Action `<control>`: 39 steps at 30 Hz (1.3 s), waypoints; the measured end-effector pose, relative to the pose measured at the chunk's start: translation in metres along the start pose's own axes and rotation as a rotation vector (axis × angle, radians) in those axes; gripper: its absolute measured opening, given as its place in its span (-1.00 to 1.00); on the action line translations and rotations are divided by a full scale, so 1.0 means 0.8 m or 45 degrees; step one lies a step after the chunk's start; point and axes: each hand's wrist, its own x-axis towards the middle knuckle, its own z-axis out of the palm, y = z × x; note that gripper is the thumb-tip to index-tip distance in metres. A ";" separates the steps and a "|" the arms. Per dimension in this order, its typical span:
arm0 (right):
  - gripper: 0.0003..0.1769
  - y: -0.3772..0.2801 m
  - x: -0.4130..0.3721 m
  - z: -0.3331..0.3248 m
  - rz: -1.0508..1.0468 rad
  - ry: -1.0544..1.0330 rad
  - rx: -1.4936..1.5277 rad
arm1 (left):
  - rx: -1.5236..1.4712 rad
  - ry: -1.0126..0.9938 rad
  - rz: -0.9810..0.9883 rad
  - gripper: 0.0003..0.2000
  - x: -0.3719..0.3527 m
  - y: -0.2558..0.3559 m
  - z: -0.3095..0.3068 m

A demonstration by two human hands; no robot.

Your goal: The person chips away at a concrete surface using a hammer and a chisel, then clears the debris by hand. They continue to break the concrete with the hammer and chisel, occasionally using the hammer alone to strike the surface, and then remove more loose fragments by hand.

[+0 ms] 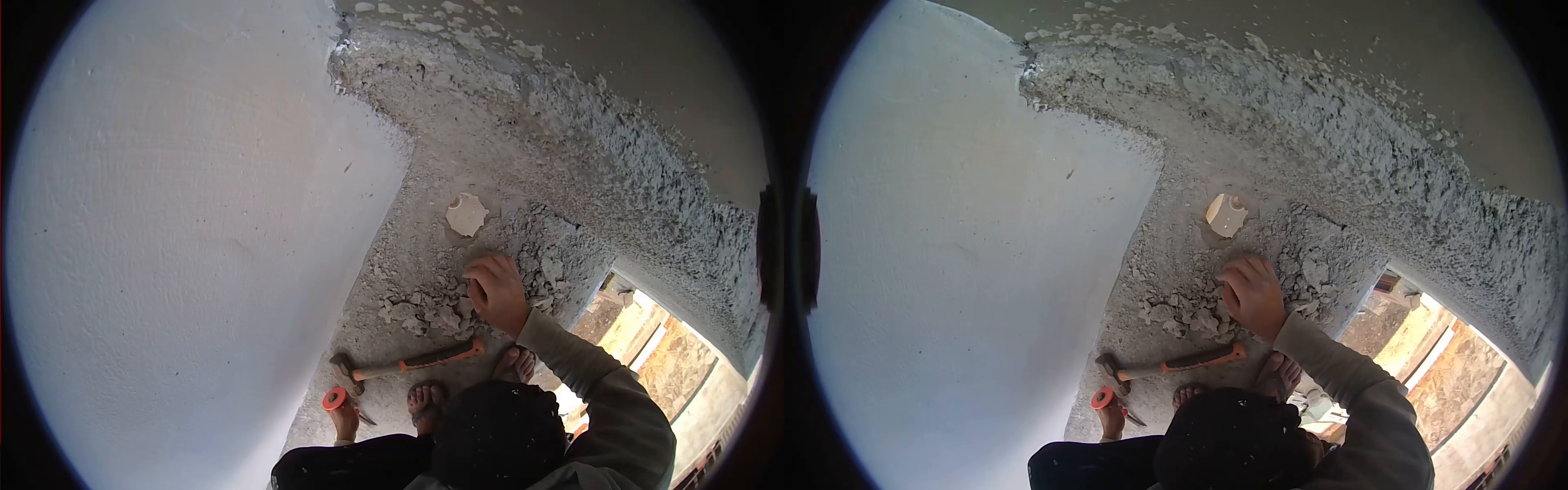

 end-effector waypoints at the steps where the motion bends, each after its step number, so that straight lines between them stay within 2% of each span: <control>1: -0.79 0.011 0.002 -0.010 0.005 0.069 -0.074 | 0.043 -0.008 0.092 -0.86 0.000 0.008 0.001; 2: -0.78 0.016 0.003 -0.016 0.012 0.139 -0.145 | 0.043 -0.009 0.089 -0.86 -0.003 0.016 -0.002; 4: -0.78 0.016 0.004 -0.025 0.036 0.127 -0.170 | 0.004 -0.058 -0.207 -0.87 -0.011 0.043 -0.003; 7: -0.77 0.013 -0.003 -0.026 0.085 0.064 -0.184 | -0.065 0.011 -0.226 -0.87 -0.014 0.069 0.001; 8: -0.77 0.013 -0.006 -0.027 0.113 0.025 -0.181 | 0.024 -0.018 -0.366 -0.83 -0.015 0.079 -0.001; 9: -0.77 0.010 -0.008 -0.028 0.110 0.021 -0.186 | 0.018 -0.021 -0.369 -0.83 -0.011 0.061 -0.004; 11: -0.79 -0.001 -0.012 -0.031 0.153 0.033 -0.103 | 0.446 -0.043 -0.044 -0.68 -0.007 0.012 -0.012; 12: -0.79 -0.006 -0.015 -0.035 0.155 0.030 -0.103 | 0.547 -0.048 -0.117 -0.50 -0.017 0.015 -0.016; 13: -0.77 -0.012 -0.017 -0.041 0.172 0.057 -0.089 | 0.546 -0.051 -0.117 -0.50 -0.023 0.021 -0.022; 15: -0.75 -0.018 -0.027 -0.056 0.186 0.080 -0.084 | 1.062 -0.328 -0.535 -0.42 -0.032 0.040 -0.036; 16: -0.71 -0.019 -0.036 -0.065 0.253 0.115 -0.114 | 1.251 -0.527 -0.651 -0.38 -0.030 0.058 -0.046; 17: -0.67 -0.017 -0.046 -0.072 0.321 0.149 -0.144 | 1.247 -0.529 -0.656 -0.38 -0.028 0.079 -0.056; 19: -0.62 -0.003 -0.076 -0.082 0.374 0.232 -0.184 | 0.907 -1.021 -0.806 -0.41 -0.022 0.124 -0.072; 20: -0.54 0.005 -0.092 -0.085 0.431 0.316 -0.223 | 0.534 -1.019 -0.761 -0.55 -0.029 0.170 -0.068; 21: -0.54 0.013 -0.102 -0.088 0.431 0.310 -0.223 | 0.531 -1.020 -0.765 -0.55 -0.023 0.191 -0.063; 23: -0.38 0.028 -0.119 -0.090 0.510 0.461 -0.228 | -0.086 -1.077 -0.431 -0.74 -0.010 0.225 -0.051; 24: -0.27 0.034 -0.127 -0.089 0.538 0.448 -0.216 | -0.183 -0.954 -0.250 -0.77 -0.003 0.247 -0.035; 25: -0.27 0.036 -0.131 -0.085 0.535 0.446 -0.214 | -0.278 -0.827 -0.072 -0.79 0.002 0.267 -0.015; 27: -0.27 0.040 -0.136 -0.076 0.557 0.423 -0.130 | 0.002 -0.580 0.333 -0.72 0.019 0.274 0.024; 28: -0.27 0.040 -0.137 -0.072 0.558 0.421 -0.129 | 0.002 -0.580 0.330 -0.72 0.023 0.288 0.041; 30: -0.22 0.036 -0.136 -0.063 0.537 0.319 -0.170 | 0.411 -0.501 0.797 -0.54 0.032 0.317 0.074; 31: -0.22 0.033 -0.134 -0.060 0.540 0.315 -0.174 | 0.408 -0.505 0.794 -0.54 0.034 0.318 0.086; 33: -0.19 0.027 -0.127 -0.054 0.565 0.265 -0.189 | 0.632 -0.398 0.948 -0.29 0.042 0.309 0.113; 34: -0.20 0.026 -0.127 -0.048 0.566 0.296 -0.128 | 0.626 -0.395 0.949 -0.29 0.044 0.308 0.124; 36: -0.19 0.022 -0.121 -0.046 0.571 0.266 -0.136 | 0.650 -0.355 0.899 -0.13 0.047 0.306 0.140; 39: -0.15 0.017 -0.113 -0.043 0.589 0.266 -0.135 | 0.668 -0.345 0.925 -0.08 0.054 0.294 0.158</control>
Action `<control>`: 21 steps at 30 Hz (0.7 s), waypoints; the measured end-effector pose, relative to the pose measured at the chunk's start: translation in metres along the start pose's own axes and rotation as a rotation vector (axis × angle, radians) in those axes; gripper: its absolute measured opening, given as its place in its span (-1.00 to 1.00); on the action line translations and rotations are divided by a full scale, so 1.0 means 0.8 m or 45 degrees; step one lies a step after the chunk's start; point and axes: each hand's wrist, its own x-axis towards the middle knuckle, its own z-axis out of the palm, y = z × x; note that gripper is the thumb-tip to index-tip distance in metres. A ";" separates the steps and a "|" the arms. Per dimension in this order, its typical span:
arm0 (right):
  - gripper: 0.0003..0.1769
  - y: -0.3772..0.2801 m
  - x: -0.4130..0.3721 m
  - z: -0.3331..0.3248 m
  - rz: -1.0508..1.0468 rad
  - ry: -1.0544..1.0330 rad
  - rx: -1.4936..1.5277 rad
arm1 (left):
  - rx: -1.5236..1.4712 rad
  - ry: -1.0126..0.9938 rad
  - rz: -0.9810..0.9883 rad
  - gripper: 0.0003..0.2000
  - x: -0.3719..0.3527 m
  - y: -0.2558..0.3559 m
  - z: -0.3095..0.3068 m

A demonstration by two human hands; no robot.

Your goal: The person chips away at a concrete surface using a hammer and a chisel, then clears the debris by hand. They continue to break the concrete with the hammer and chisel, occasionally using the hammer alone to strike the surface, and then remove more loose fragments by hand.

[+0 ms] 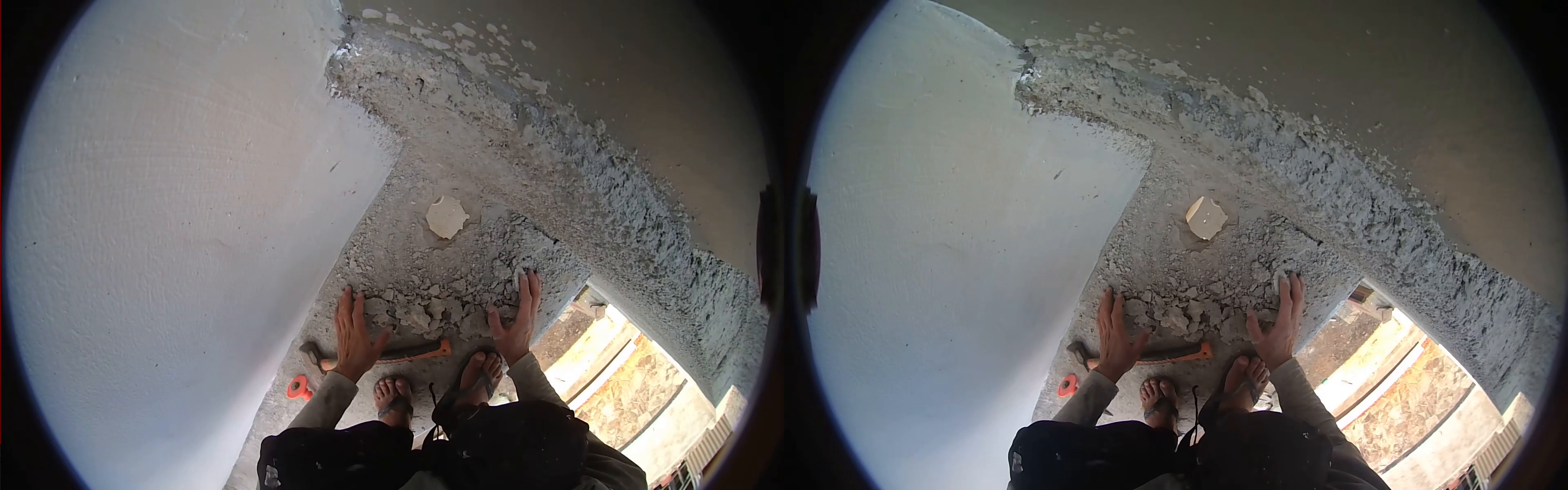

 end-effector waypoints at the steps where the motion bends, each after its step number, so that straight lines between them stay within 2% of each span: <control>1: -0.19 -0.003 0.002 0.002 0.043 0.006 -0.040 | -0.002 0.002 -0.002 -0.08 0.000 0.001 0.002; 3: -0.23 -0.006 0.009 0.002 0.083 0.012 -0.080 | -0.024 0.016 0.015 -0.07 0.001 0.002 0.005; 5: -0.42 -0.013 0.017 -0.002 0.092 0.042 -0.102 | -0.018 -0.004 0.043 -0.07 0.003 0.005 0.005; 6: -0.42 -0.014 0.021 -0.007 0.093 0.041 -0.102 | -0.011 -0.022 0.078 -0.07 0.007 0.005 0.004; 8: -0.58 -0.013 0.032 -0.021 0.058 0.013 -0.157 | -0.004 -0.020 0.111 -0.07 0.015 0.006 0.001; 11: -0.69 -0.012 0.042 -0.034 0.051 0.036 -0.158 | 0.029 -0.046 0.161 -0.09 0.031 0.005 -0.004; 13: -0.71 -0.024 0.050 -0.045 0.076 0.062 -0.093 | 0.056 -0.065 0.169 -0.09 0.039 0.006 -0.005; 15: -0.73 -0.038 0.060 -0.049 0.102 0.078 -0.017 | 0.200 -0.191 0.155 -0.06 0.041 0.008 -0.006; 17: -0.75 -0.051 0.074 -0.046 0.204 0.008 0.250 | 0.208 -0.185 0.151 -0.07 0.041 0.008 -0.004; 21: -0.73 -0.076 0.120 -0.012 0.080 -0.039 0.450 | 0.232 -0.192 0.158 -0.09 0.042 0.007 -0.003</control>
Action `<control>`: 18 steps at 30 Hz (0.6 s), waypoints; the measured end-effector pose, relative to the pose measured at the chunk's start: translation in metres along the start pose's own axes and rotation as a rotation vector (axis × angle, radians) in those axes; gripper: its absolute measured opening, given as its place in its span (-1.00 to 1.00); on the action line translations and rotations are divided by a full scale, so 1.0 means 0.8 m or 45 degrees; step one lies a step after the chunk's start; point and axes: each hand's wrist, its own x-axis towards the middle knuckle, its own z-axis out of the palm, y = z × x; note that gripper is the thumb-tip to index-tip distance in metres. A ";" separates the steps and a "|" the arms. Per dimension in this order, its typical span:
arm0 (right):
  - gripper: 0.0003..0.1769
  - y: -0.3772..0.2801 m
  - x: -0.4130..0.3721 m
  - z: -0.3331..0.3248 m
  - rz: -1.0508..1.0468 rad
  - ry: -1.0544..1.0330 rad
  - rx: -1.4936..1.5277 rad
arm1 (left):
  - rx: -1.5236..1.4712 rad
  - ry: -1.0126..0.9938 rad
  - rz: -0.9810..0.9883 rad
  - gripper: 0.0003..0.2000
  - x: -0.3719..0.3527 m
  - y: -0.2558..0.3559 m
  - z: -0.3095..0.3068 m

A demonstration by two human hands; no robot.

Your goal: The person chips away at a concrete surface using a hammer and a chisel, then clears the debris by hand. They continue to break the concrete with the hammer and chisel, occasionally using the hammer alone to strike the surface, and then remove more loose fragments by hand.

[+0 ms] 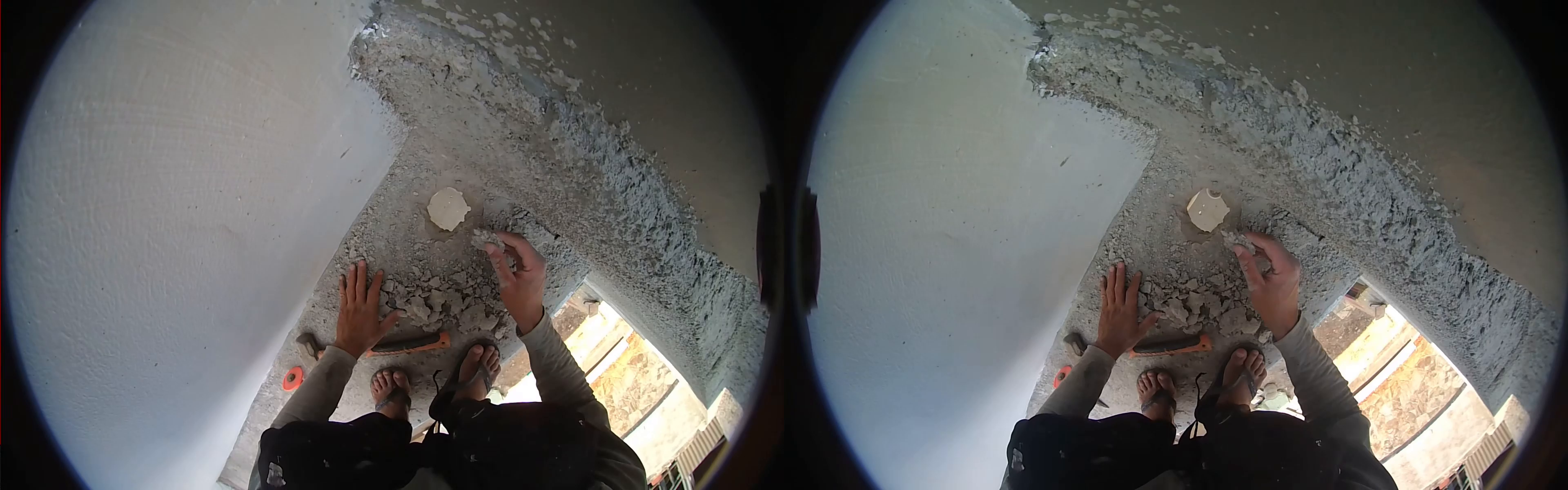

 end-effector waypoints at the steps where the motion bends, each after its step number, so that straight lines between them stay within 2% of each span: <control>1: -0.74 0.000 0.013 0.012 -0.053 -0.022 0.032 | -0.001 -0.002 -0.005 -0.09 0.000 0.001 -0.001; 3: -0.74 0.001 0.034 0.033 -0.105 -0.052 0.068 | 0.008 0.000 0.009 -0.10 0.000 0.001 -0.003; 8: -0.77 0.003 0.054 0.050 -0.425 -0.038 -0.239 | 0.030 0.011 0.022 -0.12 0.000 -0.001 -0.002; 14: -0.78 0.014 0.012 0.010 -0.166 -0.090 -0.209 | 0.051 0.017 0.039 -0.13 0.000 -0.002 0.001; 18: -0.76 0.026 -0.019 -0.019 -0.217 -0.055 -0.308 | 0.015 0.004 0.035 -0.12 0.000 -0.003 0.000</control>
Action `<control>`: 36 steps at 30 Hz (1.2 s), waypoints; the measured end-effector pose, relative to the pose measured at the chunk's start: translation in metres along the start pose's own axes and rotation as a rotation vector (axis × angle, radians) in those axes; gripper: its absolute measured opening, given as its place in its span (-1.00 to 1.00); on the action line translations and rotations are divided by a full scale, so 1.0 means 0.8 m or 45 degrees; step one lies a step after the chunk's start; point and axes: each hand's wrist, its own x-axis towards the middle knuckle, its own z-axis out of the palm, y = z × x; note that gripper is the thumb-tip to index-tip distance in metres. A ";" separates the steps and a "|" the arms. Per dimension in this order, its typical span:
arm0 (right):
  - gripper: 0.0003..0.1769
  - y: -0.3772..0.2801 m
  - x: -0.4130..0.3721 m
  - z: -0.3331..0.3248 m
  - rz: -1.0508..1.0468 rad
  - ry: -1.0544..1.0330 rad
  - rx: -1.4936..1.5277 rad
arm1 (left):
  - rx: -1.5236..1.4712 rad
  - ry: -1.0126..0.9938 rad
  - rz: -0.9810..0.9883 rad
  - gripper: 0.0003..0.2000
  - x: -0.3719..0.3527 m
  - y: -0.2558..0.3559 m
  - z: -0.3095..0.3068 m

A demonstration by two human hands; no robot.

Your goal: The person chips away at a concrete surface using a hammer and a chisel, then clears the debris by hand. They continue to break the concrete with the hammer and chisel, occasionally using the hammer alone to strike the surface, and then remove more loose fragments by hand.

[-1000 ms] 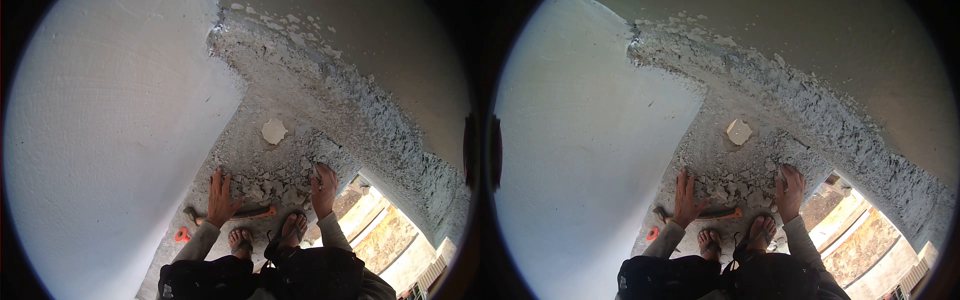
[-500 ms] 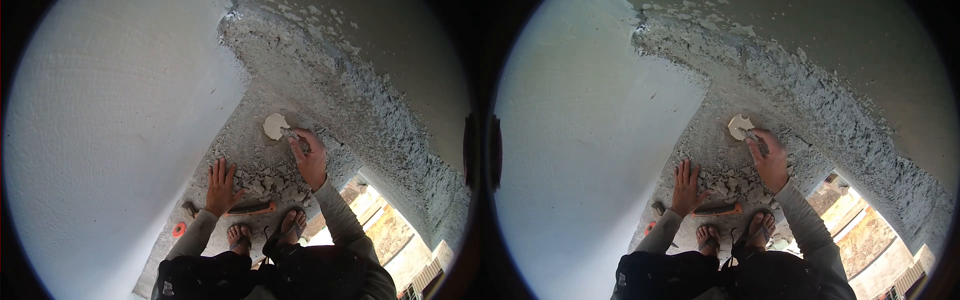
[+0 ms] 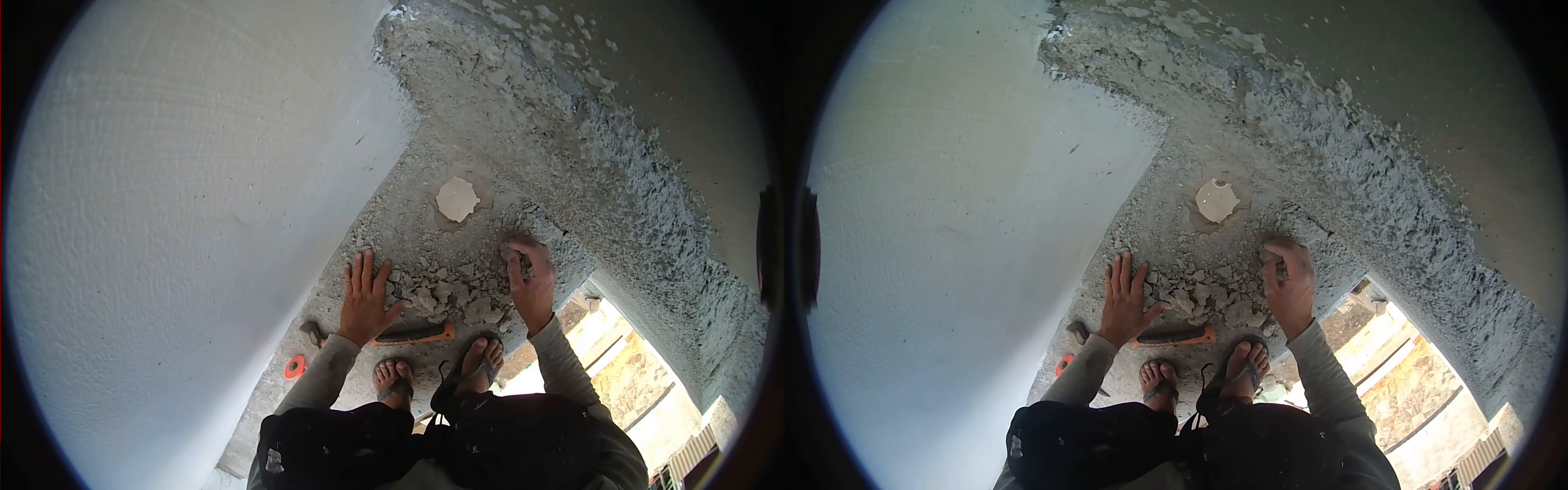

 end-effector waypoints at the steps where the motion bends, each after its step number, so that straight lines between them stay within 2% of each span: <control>1: -0.73 0.008 -0.009 -0.002 0.007 -0.003 -0.052 | -0.004 -0.002 0.002 -0.12 -0.001 0.000 0.001; 6: -0.59 0.002 -0.042 -0.004 -0.027 -0.045 -0.324 | -0.007 -0.003 0.006 -0.10 0.000 0.000 0.000; 8: -0.44 -0.003 -0.049 -0.002 0.047 -0.120 -0.451 | -0.005 -0.006 0.004 -0.10 0.000 0.000 0.001; 11: -0.33 0.004 -0.055 0.001 0.104 -0.112 -0.491 | -0.002 -0.005 -0.001 -0.10 0.000 -0.001 0.003; 20: -0.36 0.022 -0.027 0.003 0.180 0.075 -0.262 | 0.016 -0.001 -0.012 -0.12 -0.001 0.001 0.002; 27: -0.34 0.036 -0.017 0.001 0.111 0.140 -0.305 | 0.011 0.020 -0.015 -0.12 0.000 0.001 0.002; 29: -0.31 0.041 -0.010 0.006 0.060 0.350 -0.437 | 0.006 0.020 -0.012 -0.11 0.000 0.001 0.004; 33: -0.27 0.034 0.000 -0.001 0.135 0.277 -0.513 | 0.027 0.004 -0.006 -0.11 0.000 0.000 0.002; 35: -0.34 0.020 0.006 -0.009 0.358 0.183 -0.550 | 0.022 -0.007 -0.004 -0.10 0.001 -0.001 0.002; 36: -0.34 0.022 0.005 -0.010 0.357 0.179 -0.546 | 0.010 -0.018 0.008 -0.10 0.000 -0.001 0.002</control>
